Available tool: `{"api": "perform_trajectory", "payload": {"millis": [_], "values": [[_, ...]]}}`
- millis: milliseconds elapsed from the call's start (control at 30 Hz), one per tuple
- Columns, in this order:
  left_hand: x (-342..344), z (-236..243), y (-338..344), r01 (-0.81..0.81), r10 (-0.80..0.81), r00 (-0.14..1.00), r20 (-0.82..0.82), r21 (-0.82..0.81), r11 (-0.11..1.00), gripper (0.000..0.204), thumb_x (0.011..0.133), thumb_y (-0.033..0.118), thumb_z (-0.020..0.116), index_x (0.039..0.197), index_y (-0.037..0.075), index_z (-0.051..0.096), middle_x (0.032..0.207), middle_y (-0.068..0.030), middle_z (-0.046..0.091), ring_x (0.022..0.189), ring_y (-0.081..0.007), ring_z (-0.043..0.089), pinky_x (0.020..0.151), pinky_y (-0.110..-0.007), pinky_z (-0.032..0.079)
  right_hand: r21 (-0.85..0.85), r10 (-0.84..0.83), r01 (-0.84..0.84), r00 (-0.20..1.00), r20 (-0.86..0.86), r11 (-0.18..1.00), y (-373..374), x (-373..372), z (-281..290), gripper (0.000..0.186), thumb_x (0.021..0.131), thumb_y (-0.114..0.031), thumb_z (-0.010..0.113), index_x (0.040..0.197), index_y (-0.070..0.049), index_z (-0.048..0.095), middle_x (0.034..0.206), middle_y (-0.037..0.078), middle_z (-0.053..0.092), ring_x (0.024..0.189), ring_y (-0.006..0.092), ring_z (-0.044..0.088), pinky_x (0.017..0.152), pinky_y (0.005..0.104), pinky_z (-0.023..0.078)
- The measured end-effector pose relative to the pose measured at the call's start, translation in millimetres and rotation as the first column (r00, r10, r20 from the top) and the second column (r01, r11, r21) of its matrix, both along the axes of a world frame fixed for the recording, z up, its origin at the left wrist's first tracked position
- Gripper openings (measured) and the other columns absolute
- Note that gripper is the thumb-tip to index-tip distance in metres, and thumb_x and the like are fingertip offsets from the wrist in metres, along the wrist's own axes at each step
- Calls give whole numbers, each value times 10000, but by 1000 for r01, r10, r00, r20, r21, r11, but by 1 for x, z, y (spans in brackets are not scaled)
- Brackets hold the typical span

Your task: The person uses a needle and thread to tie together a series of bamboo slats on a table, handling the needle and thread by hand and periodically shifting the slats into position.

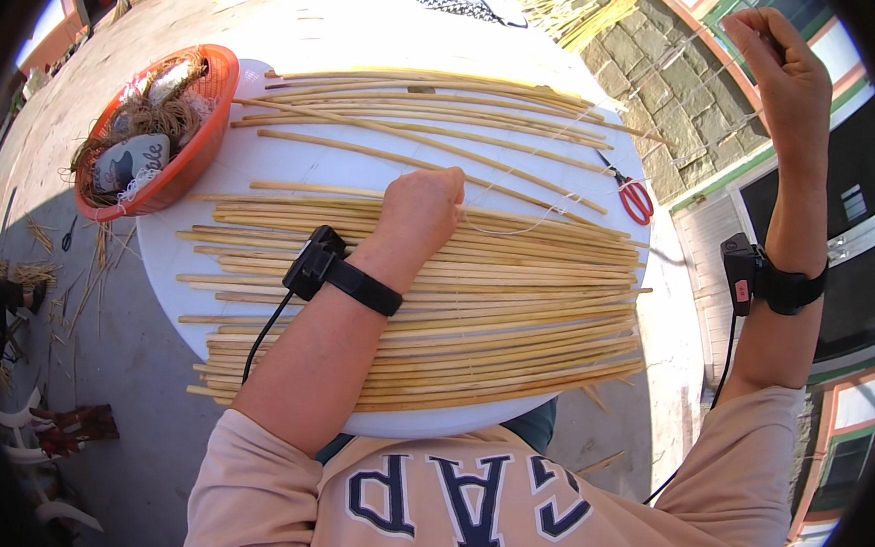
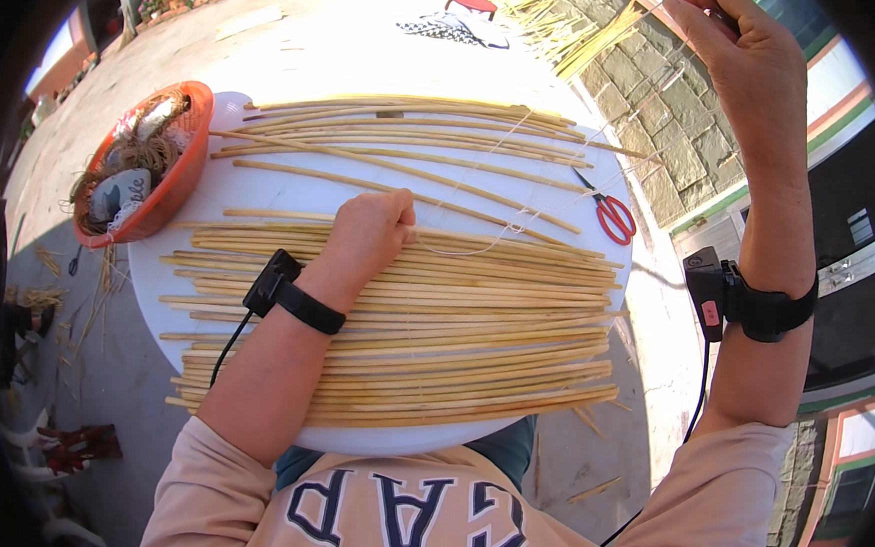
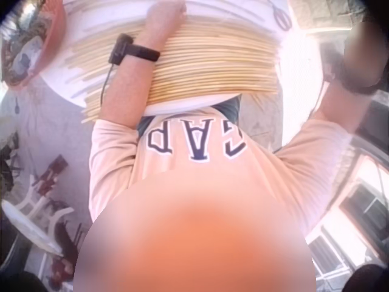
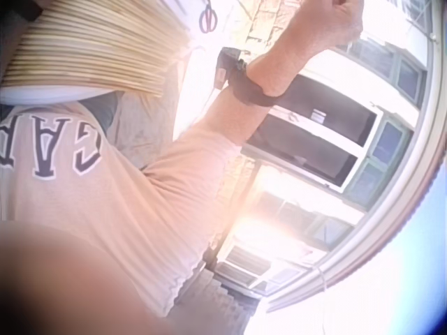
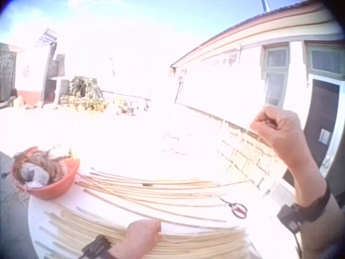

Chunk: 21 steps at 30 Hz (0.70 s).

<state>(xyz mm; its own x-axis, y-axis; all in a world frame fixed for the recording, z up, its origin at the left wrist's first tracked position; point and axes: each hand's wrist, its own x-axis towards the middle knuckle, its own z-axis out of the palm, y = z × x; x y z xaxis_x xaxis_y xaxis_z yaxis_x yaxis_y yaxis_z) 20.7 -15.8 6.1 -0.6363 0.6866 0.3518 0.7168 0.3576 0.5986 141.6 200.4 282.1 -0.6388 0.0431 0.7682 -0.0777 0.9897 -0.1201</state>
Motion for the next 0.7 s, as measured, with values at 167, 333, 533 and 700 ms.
{"api": "perform_trajectory", "payload": {"millis": [167, 333, 533, 700], "values": [[0, -1, 2, 19, -19, 1000, 6, 63, 998, 136, 748, 113, 707, 805, 50, 601, 748, -136, 648, 766, -337, 623, 665, -423, 487, 188, -114, 82, 980, 165, 979, 16, 13, 0, 157, 860, -214, 685, 880, -60, 668, 626, -56, 506, 596, 11, 421, 559, 194, 360], [-2, -4, 6, 15, -5, 998, -62, 166, 986, 114, 778, 101, 678, 809, 43, 585, 744, -128, 639, 755, -329, 610, 663, -420, 481, 217, -259, 206, 932, 254, 954, 22, 20, 9, 178, 865, -229, 683, 925, -62, 673, 675, -40, 535, 619, 21, 439, 585, 199, 369], [-5, -6, 7, 37, 1, 989, -147, 258, 965, 88, 782, 46, 655, 827, 46, 580, 771, -104, 634, 766, -314, 583, 666, -416, 474, -30, -143, 144, 989, 28, 989, 67, 30, 36, 251, 853, -283, 700, 977, -65, 702, 784, -50, 612, 726, 18, 502, 683, 184, 400], [-4, -5, 6, 11, 39, 981, -191, 258, 966, 89, 777, 29, 651, 831, 48, 582, 805, -94, 641, 791, -304, 582, 677, -409, 478, -90, -407, 397, 892, -199, 914, 155, 64, 91, 326, 829, -326, 721, 1048, -84, 713, 864, -46, 649, 819, 49, 560, 769, 206, 424]]}}
